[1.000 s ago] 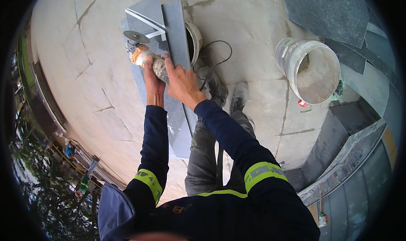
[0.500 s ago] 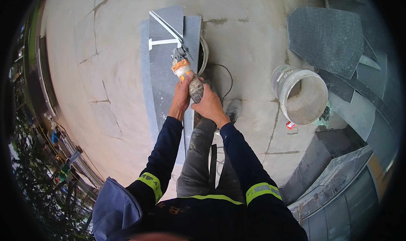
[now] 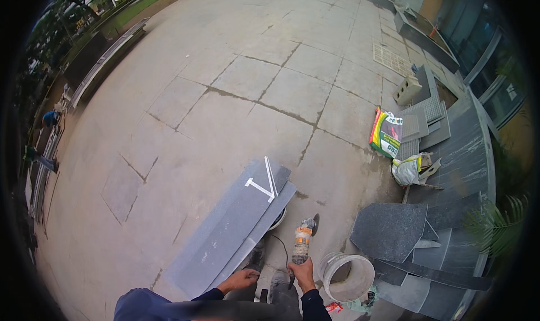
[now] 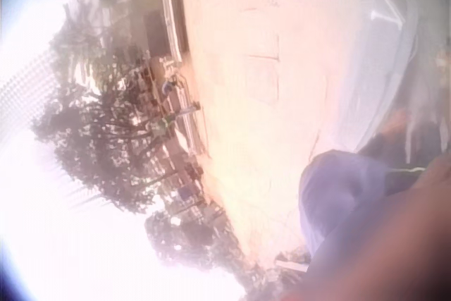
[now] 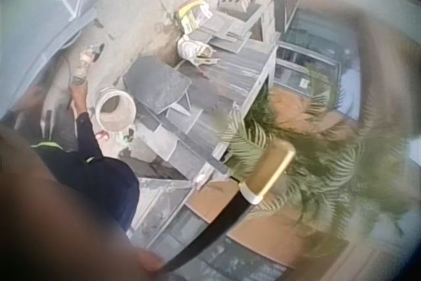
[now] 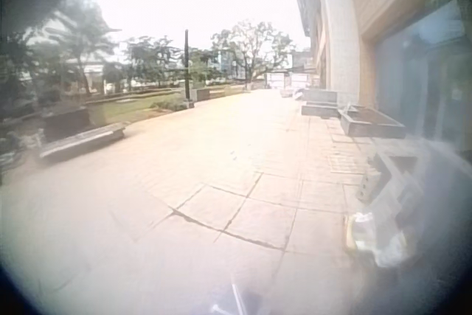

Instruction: The person connects a power adapter to an angle grinder and then cuts a large grey stone tile on a construction site. The person holds the grinder with both hands and moves it along the tile surface to make a cut.

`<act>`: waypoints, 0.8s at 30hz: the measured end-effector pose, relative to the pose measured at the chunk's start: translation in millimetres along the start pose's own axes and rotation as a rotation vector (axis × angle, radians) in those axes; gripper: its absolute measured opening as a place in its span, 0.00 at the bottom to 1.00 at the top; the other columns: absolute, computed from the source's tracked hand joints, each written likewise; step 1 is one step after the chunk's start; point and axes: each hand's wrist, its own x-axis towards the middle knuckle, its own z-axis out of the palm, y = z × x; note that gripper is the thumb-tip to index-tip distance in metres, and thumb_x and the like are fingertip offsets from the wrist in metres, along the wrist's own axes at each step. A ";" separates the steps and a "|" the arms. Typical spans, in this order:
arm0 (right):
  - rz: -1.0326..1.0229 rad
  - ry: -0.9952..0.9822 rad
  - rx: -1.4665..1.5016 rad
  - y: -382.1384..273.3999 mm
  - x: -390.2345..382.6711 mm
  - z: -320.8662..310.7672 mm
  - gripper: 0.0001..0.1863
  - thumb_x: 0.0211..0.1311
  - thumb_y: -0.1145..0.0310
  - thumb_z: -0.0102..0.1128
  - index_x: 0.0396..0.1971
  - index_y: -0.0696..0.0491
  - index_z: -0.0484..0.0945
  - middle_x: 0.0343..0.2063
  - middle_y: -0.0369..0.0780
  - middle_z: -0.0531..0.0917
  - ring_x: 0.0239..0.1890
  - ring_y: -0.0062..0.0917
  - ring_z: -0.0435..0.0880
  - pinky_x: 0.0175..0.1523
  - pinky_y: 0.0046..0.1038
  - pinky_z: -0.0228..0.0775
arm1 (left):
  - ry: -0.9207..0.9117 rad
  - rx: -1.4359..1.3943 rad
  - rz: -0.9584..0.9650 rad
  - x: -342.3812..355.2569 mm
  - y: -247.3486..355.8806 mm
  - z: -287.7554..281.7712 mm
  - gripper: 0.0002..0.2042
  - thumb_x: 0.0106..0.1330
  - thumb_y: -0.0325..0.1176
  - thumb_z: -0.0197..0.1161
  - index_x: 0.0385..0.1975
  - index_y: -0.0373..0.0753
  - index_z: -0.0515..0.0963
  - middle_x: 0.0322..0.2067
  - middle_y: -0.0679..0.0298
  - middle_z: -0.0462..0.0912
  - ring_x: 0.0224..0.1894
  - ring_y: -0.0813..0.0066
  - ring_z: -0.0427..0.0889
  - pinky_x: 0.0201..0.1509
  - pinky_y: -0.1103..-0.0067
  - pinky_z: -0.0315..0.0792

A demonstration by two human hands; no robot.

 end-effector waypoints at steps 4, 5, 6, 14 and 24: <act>-0.016 -0.065 -0.031 -15.7 -27.1 -32.3 0.13 0.49 0.83 0.72 0.34 0.60 0.77 0.24 0.39 0.83 0.20 0.29 0.85 0.26 0.33 0.79 | 0.303 0.102 -0.045 -51.0 -12.2 3.4 0.27 0.67 0.44 0.65 0.66 0.44 0.84 0.49 0.53 0.95 0.53 0.51 0.93 0.61 0.62 0.84; 0.000 -0.111 -0.063 -13.7 -31.6 -36.9 0.12 0.50 0.83 0.72 0.32 0.59 0.77 0.23 0.39 0.83 0.19 0.29 0.84 0.26 0.33 0.80 | 0.394 0.089 -0.033 -62.5 -17.8 14.8 0.25 0.67 0.44 0.65 0.64 0.45 0.85 0.48 0.53 0.95 0.53 0.51 0.93 0.61 0.61 0.84; -0.005 -0.139 -0.069 -8.8 -34.9 -40.6 0.14 0.51 0.83 0.71 0.36 0.59 0.76 0.24 0.39 0.83 0.20 0.29 0.85 0.26 0.34 0.80 | 0.481 0.049 -0.055 -72.6 -24.8 32.2 0.24 0.67 0.44 0.64 0.62 0.46 0.86 0.47 0.53 0.95 0.53 0.50 0.93 0.61 0.61 0.84; 0.015 -0.487 -0.363 49.8 -79.2 -89.1 0.09 0.58 0.80 0.67 0.37 0.58 0.77 0.26 0.40 0.83 0.23 0.29 0.85 0.26 0.33 0.80 | 0.859 -0.271 -0.185 -141.3 -55.6 281.3 0.18 0.67 0.39 0.66 0.52 0.39 0.89 0.46 0.47 0.94 0.51 0.45 0.92 0.59 0.58 0.84; 0.089 -0.723 -0.635 116.7 -177.8 -79.5 0.11 0.56 0.82 0.69 0.38 0.58 0.78 0.27 0.40 0.83 0.23 0.29 0.85 0.26 0.34 0.78 | 1.048 -0.953 -0.553 -283.4 -113.9 464.6 0.17 0.70 0.37 0.67 0.54 0.37 0.89 0.40 0.52 0.94 0.39 0.66 0.93 0.49 0.68 0.84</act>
